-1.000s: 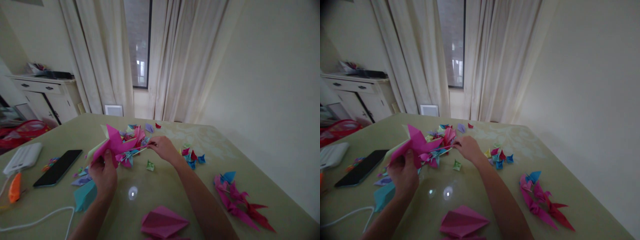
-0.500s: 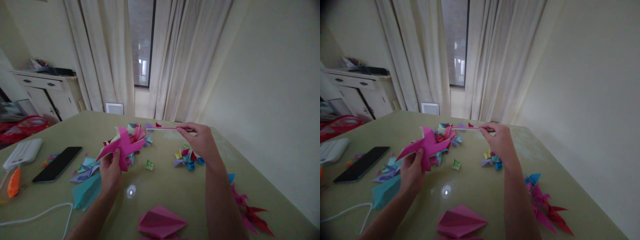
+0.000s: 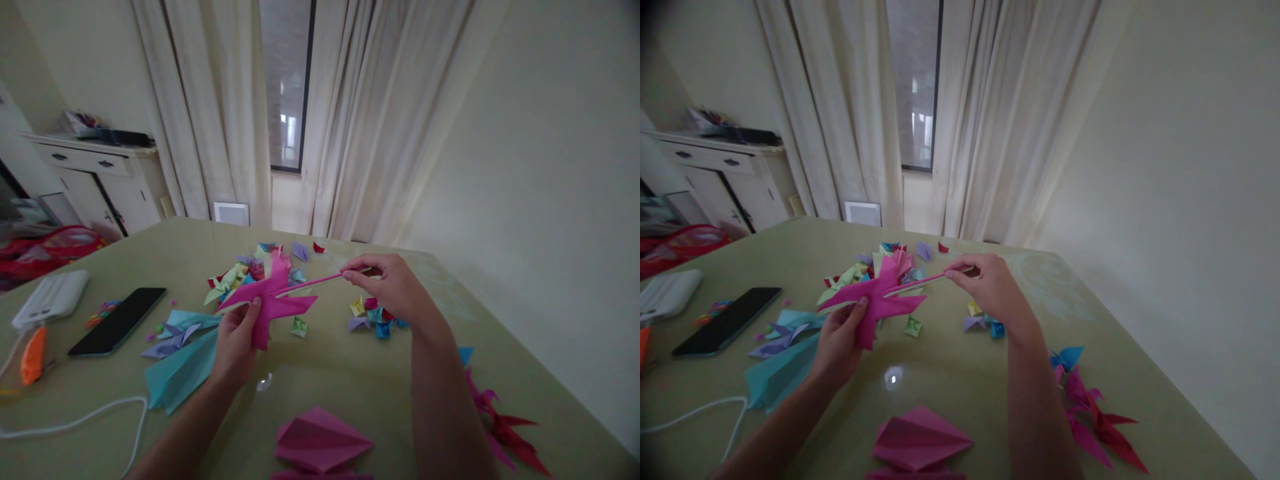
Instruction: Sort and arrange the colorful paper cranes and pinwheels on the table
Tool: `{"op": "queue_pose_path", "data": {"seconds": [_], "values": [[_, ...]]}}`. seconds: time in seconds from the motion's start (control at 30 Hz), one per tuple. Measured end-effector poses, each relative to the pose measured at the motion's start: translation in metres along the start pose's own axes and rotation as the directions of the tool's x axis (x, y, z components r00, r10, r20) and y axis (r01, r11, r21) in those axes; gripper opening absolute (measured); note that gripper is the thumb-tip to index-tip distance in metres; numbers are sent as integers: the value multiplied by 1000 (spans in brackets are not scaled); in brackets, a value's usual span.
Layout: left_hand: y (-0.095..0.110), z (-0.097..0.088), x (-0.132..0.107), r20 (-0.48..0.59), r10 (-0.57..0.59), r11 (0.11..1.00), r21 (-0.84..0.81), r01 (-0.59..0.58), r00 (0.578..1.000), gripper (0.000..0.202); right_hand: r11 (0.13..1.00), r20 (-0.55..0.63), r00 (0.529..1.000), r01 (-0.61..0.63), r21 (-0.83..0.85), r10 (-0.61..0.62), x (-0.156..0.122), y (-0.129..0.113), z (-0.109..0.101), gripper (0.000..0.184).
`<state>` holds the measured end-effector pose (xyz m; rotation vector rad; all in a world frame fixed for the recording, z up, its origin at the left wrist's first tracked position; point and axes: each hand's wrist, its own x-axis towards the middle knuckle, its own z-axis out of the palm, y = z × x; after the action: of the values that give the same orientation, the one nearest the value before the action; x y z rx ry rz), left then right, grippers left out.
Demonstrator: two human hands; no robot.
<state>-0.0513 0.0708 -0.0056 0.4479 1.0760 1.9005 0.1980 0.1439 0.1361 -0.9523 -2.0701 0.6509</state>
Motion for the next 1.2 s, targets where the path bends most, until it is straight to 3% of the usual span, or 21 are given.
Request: {"op": "queue_pose_path", "data": {"seconds": [0.17, 0.33, 0.5, 0.73, 0.9, 1.1, 1.2], "values": [[-3, -4, 1, 39, 138, 988, 61, -140, 990, 46, 1000, 25, 1000, 0, -30, 1, -5, -7, 0, 16], [-3, -7, 0, 52, 268, 947, 166, -273, 962, 43, 993, -26, 1000, 5, -120, -8, -6, -15, 8, 12], [-3, -5, 0, -9, 398, 897, 215, -387, 918, 43, 963, 21, 998, 55, -264, -51, -13, -30, 18, 10], [-3, -7, 6, -105, 398, 909, 177, -377, 911, 39, 952, 155, 985, 122, -282, -80, -25, -54, 32, 12], [1, -4, 7, -213, 346, 937, 122, -326, 914, 44, 938, 216, 975, 114, -327, -43, -28, -58, 46, 11], [-2, -7, 7, -93, 346, 935, 119, -334, 934, 50, 867, 168, 985, 62, -495, 25, -23, -54, 53, 13], [-3, -8, 7, -98, 321, 942, 140, -306, 942, 47, 870, 183, 982, 50, -491, 46, -21, -55, 51, 17]]}}
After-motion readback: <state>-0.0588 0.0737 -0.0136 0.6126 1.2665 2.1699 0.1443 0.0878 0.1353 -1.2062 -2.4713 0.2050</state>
